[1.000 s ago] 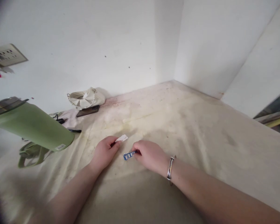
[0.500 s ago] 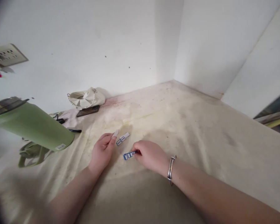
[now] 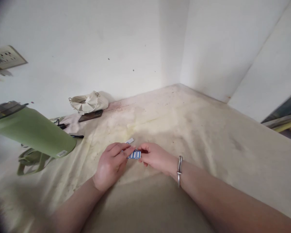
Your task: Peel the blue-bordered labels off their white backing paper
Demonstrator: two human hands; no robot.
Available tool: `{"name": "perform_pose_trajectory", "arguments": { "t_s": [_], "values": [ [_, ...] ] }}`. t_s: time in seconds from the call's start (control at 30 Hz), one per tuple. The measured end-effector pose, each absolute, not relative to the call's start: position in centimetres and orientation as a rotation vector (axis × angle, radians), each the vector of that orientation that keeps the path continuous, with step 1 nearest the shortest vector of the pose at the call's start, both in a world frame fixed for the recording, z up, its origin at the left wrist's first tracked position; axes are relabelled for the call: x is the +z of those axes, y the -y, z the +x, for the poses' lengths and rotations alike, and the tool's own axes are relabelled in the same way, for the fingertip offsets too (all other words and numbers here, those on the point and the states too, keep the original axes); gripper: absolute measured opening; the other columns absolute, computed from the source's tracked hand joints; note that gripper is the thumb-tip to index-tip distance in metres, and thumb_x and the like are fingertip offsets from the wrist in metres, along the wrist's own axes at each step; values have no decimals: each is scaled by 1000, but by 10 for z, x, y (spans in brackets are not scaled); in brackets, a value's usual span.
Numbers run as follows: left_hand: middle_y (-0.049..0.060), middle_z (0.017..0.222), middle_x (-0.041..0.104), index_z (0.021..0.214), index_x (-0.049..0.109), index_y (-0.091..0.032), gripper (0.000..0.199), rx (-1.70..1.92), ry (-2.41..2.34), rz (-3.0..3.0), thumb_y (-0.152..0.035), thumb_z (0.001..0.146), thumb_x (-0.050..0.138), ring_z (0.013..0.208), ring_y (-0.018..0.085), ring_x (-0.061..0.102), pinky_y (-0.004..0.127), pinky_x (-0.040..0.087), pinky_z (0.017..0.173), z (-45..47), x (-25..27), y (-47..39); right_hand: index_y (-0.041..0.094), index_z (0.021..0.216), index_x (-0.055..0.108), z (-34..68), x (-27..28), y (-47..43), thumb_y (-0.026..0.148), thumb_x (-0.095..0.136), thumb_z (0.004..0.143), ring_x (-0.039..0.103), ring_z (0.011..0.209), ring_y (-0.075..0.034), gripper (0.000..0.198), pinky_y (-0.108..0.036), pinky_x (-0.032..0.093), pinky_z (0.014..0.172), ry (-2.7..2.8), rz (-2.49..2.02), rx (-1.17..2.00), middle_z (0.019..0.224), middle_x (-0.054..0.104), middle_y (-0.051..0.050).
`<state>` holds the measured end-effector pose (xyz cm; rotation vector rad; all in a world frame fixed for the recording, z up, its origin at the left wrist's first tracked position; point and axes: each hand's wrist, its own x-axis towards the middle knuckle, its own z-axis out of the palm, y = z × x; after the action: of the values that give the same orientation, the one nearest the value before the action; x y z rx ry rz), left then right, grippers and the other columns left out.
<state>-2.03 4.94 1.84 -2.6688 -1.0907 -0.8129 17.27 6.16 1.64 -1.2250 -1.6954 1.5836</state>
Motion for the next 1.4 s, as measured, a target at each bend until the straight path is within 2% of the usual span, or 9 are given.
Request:
{"name": "perform_pose_trajectory", "arguments": {
  "t_s": [0.23, 0.37, 0.47, 0.63, 0.83, 1.03, 1.13, 1.2, 1.4],
  "values": [
    [9, 117, 61, 121, 54, -24, 44, -622, 1182, -2658, -7, 81, 47, 103, 24, 55, 43, 46, 86, -19, 14, -51, 18, 79, 52, 173, 16, -64, 28, 52, 79, 44, 53, -8, 10, -19, 31, 45, 1576, -1167, 1706, 66, 52, 2],
    [9, 121, 58, 125, 50, -20, 49, -696, 1202, -2785, -5, 78, 43, 112, 23, 51, 42, 43, 94, -18, 17, -49, 17, 79, 52, 173, 14, -65, 24, 51, 78, 44, 52, -8, 7, -19, 31, 45, 1574, -1154, 1704, 65, 51, 3],
    [10, 122, 57, 125, 48, -18, 43, -776, 1240, -2877, -13, 82, 45, 113, 22, 51, 39, 43, 96, -19, 19, -47, 17, 82, 54, 173, 14, -65, 22, 50, 77, 44, 54, -8, 7, -20, 31, 46, 1608, -1152, 1695, 66, 51, 3],
    [10, 114, 62, 122, 51, -18, 43, -819, 1294, -2864, -34, 83, 56, 106, 23, 56, 38, 46, 91, -20, 13, -50, 17, 83, 55, 174, 15, -63, 24, 51, 79, 43, 52, -8, 9, -20, 32, 48, 1671, -1160, 1689, 62, 47, 4],
    [7, 97, 67, 111, 58, -20, 29, -872, 1319, -2845, -29, 84, 54, 91, 19, 60, 33, 49, 80, -19, 7, -53, 17, 81, 55, 173, 15, -62, 21, 50, 79, 43, 51, -8, 7, -20, 31, 47, 1671, -1145, 1703, 61, 46, 5],
    [4, 88, 66, 100, 60, -22, 21, -778, 1491, -2816, -26, 80, 60, 81, 19, 58, 32, 47, 72, -17, 8, -53, 18, 77, 50, 174, 13, -62, 42, 39, 88, 43, 52, -10, 29, -23, 33, 48, 1748, -1237, 1518, 60, 48, 3],
    [4, 81, 62, 82, 62, -20, 8, -649, 1554, -2782, -25, 76, 63, 79, 20, 56, 31, 45, 69, -16, 8, -55, 18, 83, 55, 173, 13, -63, 36, 47, 86, 47, 61, -12, 20, -25, 35, 55, 1895, -1274, 1274, 68, 54, 1],
    [4, 78, 60, 72, 60, -19, 7, -613, 1559, -2773, -25, 75, 63, 78, 20, 55, 31, 44, 68, -15, 8, -56, 16, 86, 58, 171, 14, -63, 30, 51, 83, 50, 68, -13, 16, -26, 38, 61, 1959, -1279, 1172, 79, 59, -2],
    [4, 84, 61, 80, 59, -20, 11, -685, 1564, -2696, -24, 72, 66, 86, 21, 53, 32, 41, 74, -16, 10, -54, 14, 104, 58, 170, 11, -63, 27, 57, 77, 54, 71, -15, 30, -28, 42, 63, 1989, -1308, 1098, 94, 63, -8]
  ]
}}
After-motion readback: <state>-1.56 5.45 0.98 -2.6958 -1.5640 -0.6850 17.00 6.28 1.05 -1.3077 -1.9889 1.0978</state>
